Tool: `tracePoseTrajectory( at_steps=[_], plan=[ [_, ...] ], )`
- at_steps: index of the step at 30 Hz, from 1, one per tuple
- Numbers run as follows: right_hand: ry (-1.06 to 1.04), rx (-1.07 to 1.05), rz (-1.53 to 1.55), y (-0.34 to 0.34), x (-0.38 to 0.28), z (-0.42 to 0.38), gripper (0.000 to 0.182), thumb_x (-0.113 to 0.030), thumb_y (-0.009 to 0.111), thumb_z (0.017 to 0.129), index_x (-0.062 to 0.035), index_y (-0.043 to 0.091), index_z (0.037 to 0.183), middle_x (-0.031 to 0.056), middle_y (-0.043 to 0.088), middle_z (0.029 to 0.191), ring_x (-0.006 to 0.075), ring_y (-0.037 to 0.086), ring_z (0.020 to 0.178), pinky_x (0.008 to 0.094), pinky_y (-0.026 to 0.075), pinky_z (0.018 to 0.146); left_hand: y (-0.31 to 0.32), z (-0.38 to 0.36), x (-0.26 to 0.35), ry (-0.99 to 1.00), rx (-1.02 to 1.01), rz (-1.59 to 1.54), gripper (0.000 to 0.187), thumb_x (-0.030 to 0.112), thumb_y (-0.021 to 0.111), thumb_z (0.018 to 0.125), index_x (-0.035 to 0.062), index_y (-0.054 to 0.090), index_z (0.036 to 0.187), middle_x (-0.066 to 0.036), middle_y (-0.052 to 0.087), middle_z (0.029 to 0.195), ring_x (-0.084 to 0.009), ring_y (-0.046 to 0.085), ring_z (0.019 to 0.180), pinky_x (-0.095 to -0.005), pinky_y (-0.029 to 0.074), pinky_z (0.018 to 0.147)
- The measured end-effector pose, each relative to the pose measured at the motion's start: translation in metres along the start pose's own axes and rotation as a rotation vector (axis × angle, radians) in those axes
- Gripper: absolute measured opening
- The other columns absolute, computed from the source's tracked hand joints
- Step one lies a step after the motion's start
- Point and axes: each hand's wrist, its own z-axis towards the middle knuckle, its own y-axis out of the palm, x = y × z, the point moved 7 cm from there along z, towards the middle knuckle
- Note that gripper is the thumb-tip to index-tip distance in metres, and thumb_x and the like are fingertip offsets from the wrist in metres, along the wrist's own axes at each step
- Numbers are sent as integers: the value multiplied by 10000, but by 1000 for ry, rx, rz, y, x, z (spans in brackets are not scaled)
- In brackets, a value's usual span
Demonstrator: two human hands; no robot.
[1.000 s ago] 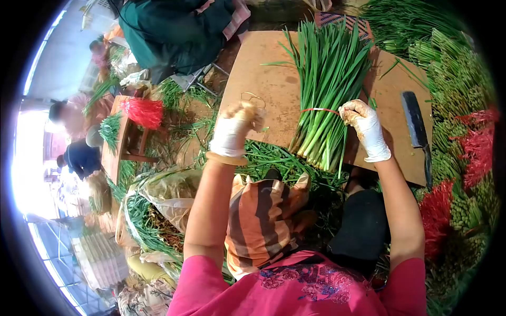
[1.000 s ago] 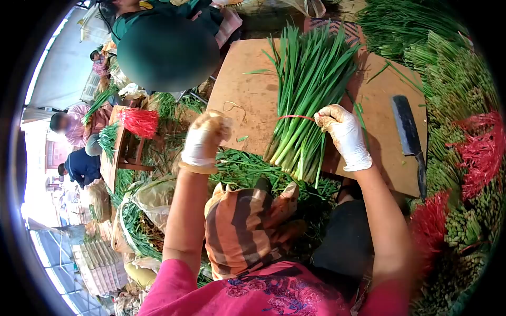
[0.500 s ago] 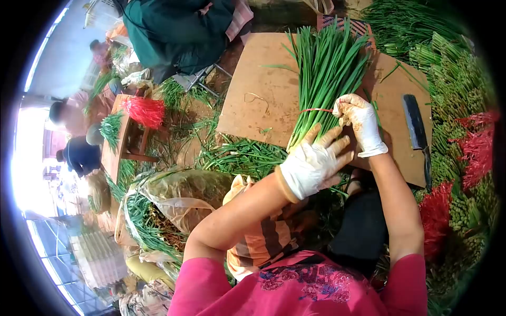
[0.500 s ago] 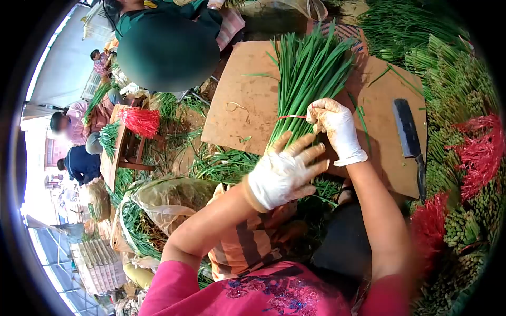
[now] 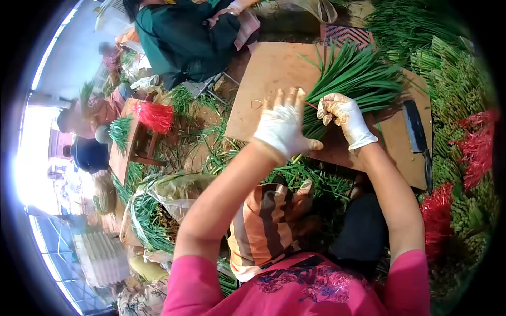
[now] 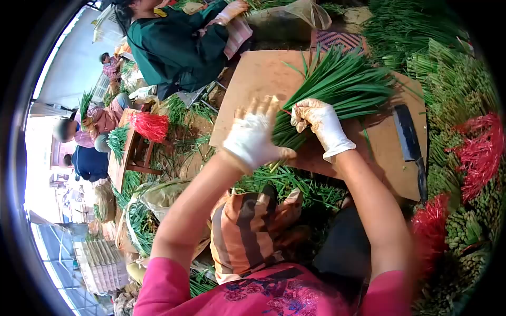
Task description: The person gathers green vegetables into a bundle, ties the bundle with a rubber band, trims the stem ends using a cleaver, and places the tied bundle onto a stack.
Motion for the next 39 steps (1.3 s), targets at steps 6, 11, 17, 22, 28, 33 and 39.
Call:
tracePoseTrajectory(
  at_steps=[6,11,17,22,28,33,39],
  plan=[
    [94,71,2,8,11,-23,121,-114,581,890,-18,626,832,28,605,646,76,477,477,205,352,453,64,12,12,-235,-171,-32,1259,455,813,555,53,53,1476,-205,382,1380,-352,450,1221,-505,394,976],
    [281,92,47,-49,63,-87,177,-159,537,930,-34,586,814,26,562,644,65,443,463,199,330,414,61,15,9,-279,-255,-22,1115,365,764,618,64,109,1469,-169,519,1208,-332,579,1054,-462,497,838],
    [545,-69,-571,-19,33,-81,121,-132,642,828,-27,656,887,-3,555,673,74,481,536,232,390,465,50,4,9,-154,-59,-32,1120,343,781,595,88,126,1468,-157,364,1422,-341,458,1225,-502,415,965],
    [-413,-199,-744,-20,-4,-60,72,-44,597,813,1,645,785,72,632,734,170,584,675,289,469,627,49,-16,-27,-108,-140,-295,1007,332,789,614,68,267,1434,-188,496,1295,-359,517,1151,-424,441,946],
    [-127,-60,-340,21,-56,-17,154,-111,578,858,9,633,779,31,590,716,98,521,628,229,410,583,51,-2,-73,-124,-407,-1367,668,311,718,824,43,433,1365,-87,614,1161,-148,556,1067,-303,430,931],
    [-97,11,-739,-2,-17,28,163,-176,668,787,-24,690,843,63,620,829,169,596,717,295,467,672,51,-2,-134,-304,171,-1215,255,204,614,899,0,638,1050,-81,653,1076,-146,571,1026,-300,447,897],
    [-123,-28,-329,4,-10,32,121,-82,593,851,8,673,870,77,673,866,152,606,737,272,475,682,-16,-16,-47,208,246,-312,152,133,668,747,68,666,885,-100,622,800,-281,612,771,-367,487,702]
  ],
)
